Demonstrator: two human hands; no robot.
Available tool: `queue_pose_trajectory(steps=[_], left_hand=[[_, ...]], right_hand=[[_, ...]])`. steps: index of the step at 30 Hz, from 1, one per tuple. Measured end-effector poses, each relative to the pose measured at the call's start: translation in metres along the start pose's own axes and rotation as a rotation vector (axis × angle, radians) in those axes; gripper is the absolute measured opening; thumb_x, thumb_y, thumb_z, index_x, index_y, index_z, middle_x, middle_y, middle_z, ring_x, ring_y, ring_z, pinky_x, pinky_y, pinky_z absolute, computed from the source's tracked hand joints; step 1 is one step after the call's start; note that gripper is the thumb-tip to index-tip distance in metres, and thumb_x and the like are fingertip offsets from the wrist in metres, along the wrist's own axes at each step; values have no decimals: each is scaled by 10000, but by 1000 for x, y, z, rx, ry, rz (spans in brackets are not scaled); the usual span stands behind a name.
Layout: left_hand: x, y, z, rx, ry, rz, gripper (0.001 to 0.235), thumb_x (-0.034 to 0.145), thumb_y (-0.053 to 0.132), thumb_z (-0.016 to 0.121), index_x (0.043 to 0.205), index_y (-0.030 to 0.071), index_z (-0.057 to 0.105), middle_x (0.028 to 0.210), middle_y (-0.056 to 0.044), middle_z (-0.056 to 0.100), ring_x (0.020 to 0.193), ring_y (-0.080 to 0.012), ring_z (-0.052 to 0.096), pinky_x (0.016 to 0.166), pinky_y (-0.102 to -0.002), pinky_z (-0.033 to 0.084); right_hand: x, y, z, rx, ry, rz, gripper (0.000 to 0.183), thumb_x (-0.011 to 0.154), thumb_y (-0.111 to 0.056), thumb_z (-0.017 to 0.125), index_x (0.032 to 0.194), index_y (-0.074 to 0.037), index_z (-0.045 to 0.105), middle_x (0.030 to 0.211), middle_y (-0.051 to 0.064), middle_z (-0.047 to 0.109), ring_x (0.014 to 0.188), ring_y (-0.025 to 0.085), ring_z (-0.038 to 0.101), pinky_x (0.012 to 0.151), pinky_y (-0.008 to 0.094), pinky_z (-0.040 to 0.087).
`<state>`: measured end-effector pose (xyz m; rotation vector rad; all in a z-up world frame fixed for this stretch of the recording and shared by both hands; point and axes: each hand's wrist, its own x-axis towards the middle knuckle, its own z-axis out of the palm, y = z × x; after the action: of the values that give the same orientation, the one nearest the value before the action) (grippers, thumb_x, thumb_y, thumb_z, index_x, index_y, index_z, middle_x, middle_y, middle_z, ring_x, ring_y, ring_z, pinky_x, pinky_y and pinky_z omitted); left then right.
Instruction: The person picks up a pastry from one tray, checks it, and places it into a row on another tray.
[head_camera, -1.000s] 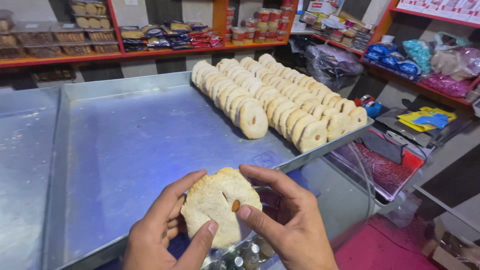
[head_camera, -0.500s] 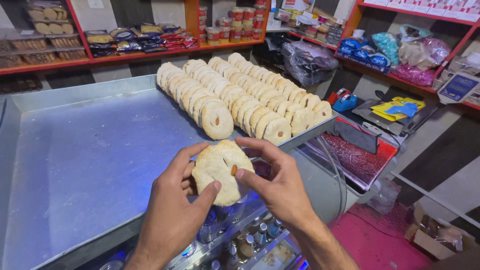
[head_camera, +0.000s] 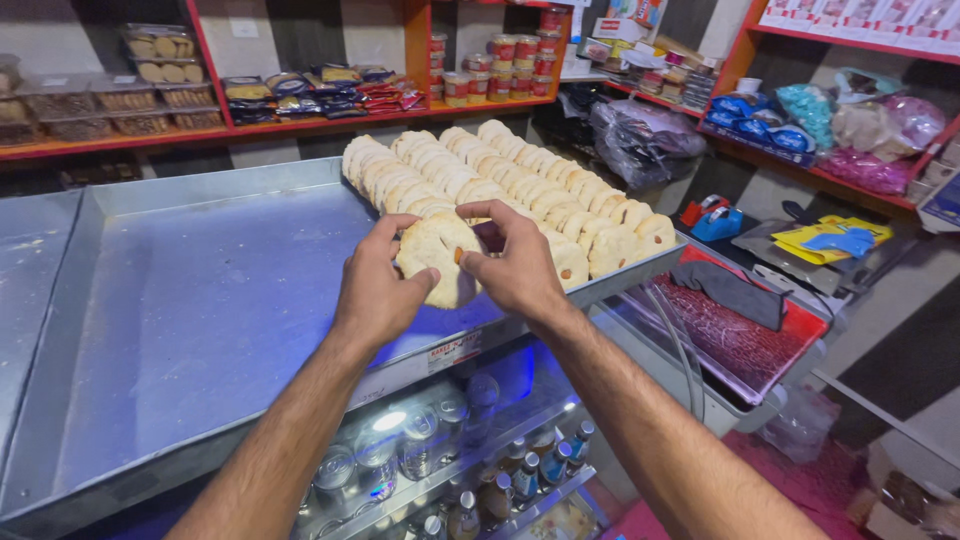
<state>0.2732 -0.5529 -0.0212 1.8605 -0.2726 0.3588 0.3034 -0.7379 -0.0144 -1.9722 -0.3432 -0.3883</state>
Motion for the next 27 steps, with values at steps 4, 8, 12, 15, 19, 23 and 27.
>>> queue_pose_trajectory(steps=[4,8,12,15,19,23,27], left_hand=[[49,-22,22,88,78,-70,609,777,149,803,1358,228,636,1128,-212,738,1023,-338,746,778,-397,610],[91,-48,35,151,174,-91,587,714,230,857,1267,336,692,1033,-88,762,977,-226,754,777,-356,596],[101,-52,47,177,224,-162,615,711,245,864,1286,350,675,1081,-83,761,1044,-234,743,828,-351,601],[97,-50,58,256,188,-224,593,732,278,845,1287,403,678,1174,-82,756,1176,-250,693,957,-364,579],[89,-57,65,268,200,-234,598,706,281,862,1269,387,692,1188,-78,755,1200,-252,683,985,-362,573],[70,-44,65,240,336,-263,504,697,368,871,1173,269,735,1037,-52,759,1101,-221,721,941,-363,594],[70,-49,57,283,380,-319,347,844,433,756,1153,276,738,1127,-41,756,1197,-232,681,1007,-380,565]], right_hand=[[31,2,-13,-122,-45,-10,602,715,-114,726,1310,-201,692,1108,118,767,1034,275,755,888,400,600],[55,7,-20,-229,-106,-39,795,639,-182,823,1404,-141,613,1232,152,723,1131,295,725,966,449,577],[52,-1,-18,-418,-219,-118,1088,601,-329,932,1545,-105,440,1420,214,562,1323,435,557,1146,572,437],[42,1,-16,-546,-263,-164,1224,582,-449,940,1590,-94,343,1485,207,452,1382,460,468,1191,599,377],[31,3,-14,-698,-275,-237,1052,685,-455,836,1555,-69,389,1426,171,479,1347,415,510,1153,566,400],[36,19,-8,-749,-294,-238,1063,664,-553,815,1517,-54,425,1425,153,478,1327,398,543,1137,528,421],[41,27,-2,-757,-301,-245,1149,606,-591,858,1521,-48,424,1402,155,497,1342,398,530,1148,516,408]])
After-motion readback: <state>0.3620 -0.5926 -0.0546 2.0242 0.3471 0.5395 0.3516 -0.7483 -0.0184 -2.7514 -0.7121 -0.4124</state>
